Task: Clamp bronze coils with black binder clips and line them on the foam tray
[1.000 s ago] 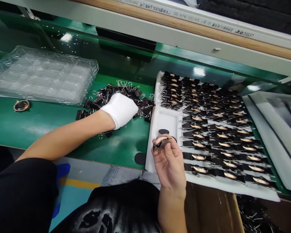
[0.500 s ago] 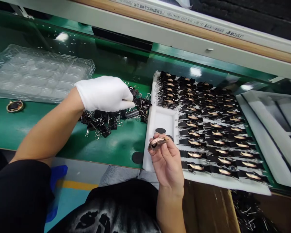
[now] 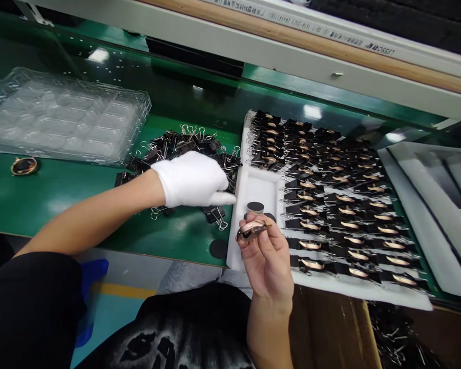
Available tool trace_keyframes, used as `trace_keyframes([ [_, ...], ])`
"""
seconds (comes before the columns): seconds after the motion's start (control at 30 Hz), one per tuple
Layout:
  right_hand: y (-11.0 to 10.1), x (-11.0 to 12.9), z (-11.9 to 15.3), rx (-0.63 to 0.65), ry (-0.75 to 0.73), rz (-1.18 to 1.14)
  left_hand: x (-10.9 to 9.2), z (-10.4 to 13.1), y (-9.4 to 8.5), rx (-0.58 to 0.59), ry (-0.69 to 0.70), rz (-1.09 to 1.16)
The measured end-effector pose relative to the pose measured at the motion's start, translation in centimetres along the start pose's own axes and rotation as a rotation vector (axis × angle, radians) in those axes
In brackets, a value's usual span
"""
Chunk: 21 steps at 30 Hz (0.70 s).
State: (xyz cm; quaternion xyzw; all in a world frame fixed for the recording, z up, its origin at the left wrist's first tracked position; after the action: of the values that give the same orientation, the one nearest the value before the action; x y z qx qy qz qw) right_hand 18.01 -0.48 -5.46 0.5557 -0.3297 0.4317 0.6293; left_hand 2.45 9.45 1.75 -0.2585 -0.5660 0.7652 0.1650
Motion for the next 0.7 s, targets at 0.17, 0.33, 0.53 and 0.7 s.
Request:
trace_keyframes([
  [0.17,-0.2,-0.1,0.0,-0.005,0.001,-0.001,0.2,-2.3,1.4,-0.214,-0.300,0.015],
  [0.33,-0.6,0.0,0.1,-0.019,-0.005,0.009,0.8,-2.5,1.4,-0.201,-0.311,0.166],
  [0.53,-0.5,0.0,0.2,-0.028,-0.004,0.046,1.6,-2.5,1.0,-0.188,-0.333,0.152],
  [0.7,-0.2,-0.2,0.3,-0.010,-0.004,0.042,1.7,-3.2,2.3,-0.164,-0.316,0.209],
])
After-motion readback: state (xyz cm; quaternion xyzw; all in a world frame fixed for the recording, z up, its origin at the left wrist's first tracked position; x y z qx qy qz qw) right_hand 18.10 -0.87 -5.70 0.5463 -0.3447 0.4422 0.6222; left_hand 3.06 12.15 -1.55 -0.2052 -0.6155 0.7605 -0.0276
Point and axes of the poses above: each hand's wrist, its own z-axis away from the middle knuckle, its own y-axis out of the palm, x = y × z, the point moved 5 cm from there along -z, towards the middle knuckle, and after that the axes turned 11 degrees about z, right-handed, at the moved point
